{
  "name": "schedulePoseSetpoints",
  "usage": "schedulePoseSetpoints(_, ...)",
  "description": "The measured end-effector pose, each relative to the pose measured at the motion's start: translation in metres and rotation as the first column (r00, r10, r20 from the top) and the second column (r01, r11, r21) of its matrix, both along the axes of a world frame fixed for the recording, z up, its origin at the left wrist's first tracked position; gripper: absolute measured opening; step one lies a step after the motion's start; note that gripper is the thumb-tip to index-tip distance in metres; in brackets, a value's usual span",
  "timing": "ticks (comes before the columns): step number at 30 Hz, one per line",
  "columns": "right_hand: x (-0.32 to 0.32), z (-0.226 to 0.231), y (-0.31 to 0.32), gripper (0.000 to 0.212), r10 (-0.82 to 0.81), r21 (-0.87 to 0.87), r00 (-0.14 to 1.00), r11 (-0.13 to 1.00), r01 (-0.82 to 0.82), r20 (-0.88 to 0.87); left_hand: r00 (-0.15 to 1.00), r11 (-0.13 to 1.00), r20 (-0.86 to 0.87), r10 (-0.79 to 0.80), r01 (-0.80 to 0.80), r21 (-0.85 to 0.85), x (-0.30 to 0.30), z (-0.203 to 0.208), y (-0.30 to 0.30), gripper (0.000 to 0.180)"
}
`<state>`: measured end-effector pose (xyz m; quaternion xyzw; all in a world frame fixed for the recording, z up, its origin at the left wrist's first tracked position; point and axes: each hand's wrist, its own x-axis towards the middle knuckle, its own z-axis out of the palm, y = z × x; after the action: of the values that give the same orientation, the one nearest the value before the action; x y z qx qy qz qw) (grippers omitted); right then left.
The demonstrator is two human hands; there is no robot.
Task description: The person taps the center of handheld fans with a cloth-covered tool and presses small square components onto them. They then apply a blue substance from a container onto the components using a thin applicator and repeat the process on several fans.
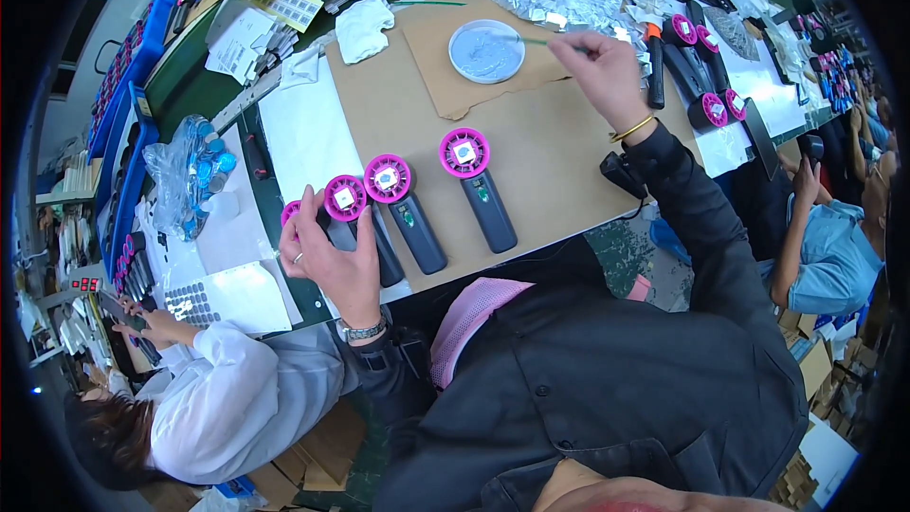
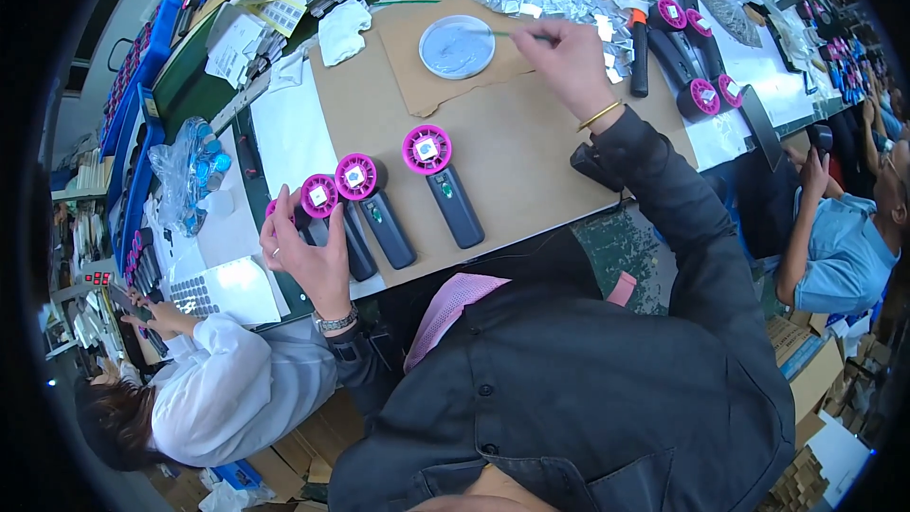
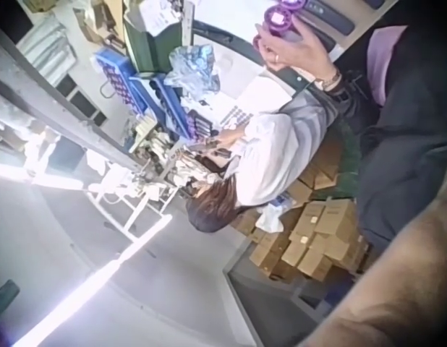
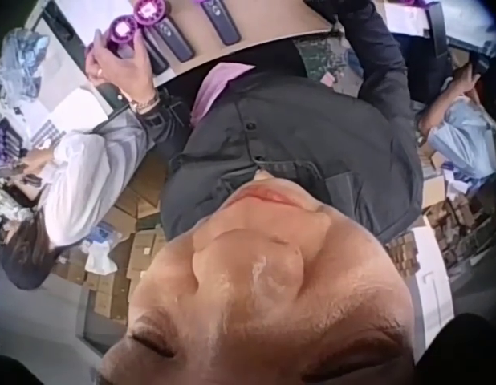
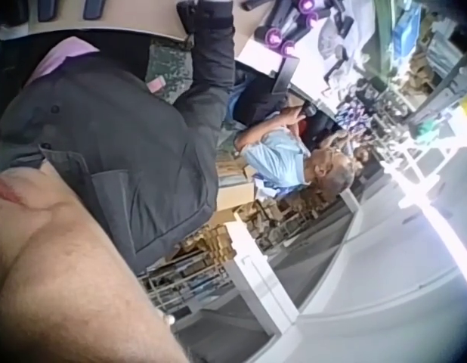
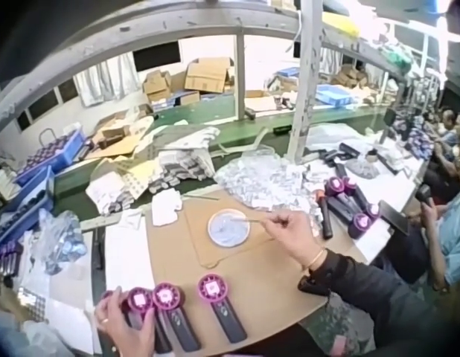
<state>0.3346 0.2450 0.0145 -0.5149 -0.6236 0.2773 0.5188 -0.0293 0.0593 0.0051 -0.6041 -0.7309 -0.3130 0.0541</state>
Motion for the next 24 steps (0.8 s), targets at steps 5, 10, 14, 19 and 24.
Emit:
schedulePoseSetpoints(5,0.007,0.002,-0.008,0.022,-0.037,-0.381,0.988,0.924,-0.023,-0.151,1.000,1.000,0.015,0.011,-0.011,0.003,-0.003,-0.003,-0.003,0.080)
schedulePoseSetpoints(10,0.012,0.000,-0.007,0.022,-0.106,-0.539,0.894,0.826,-0.165,-0.436,1.000,1.000,0.010,0.019,-0.019,0.002,-0.003,-0.007,-0.004,0.080)
schedulePoseSetpoints(14,0.011,0.008,-0.007,0.018,-0.090,-0.543,0.891,0.818,-0.188,-0.444,1.000,1.000,0.012,0.009,-0.009,0.020,-0.003,-0.007,-0.002,0.080)
schedulePoseSetpoints(19,0.002,-0.001,-0.001,0.020,-0.106,-0.477,0.971,0.879,-0.010,-0.216,0.999,1.000,0.037,0.011,-0.012,0.009,-0.004,-0.008,-0.004,0.080)
schedulePoseSetpoints(24,0.004,0.004,-0.002,0.018,-0.048,-0.583,0.924,0.788,-0.199,-0.380,0.999,1.000,0.031,0.014,-0.015,0.005,-0.004,-0.008,-0.004,0.080)
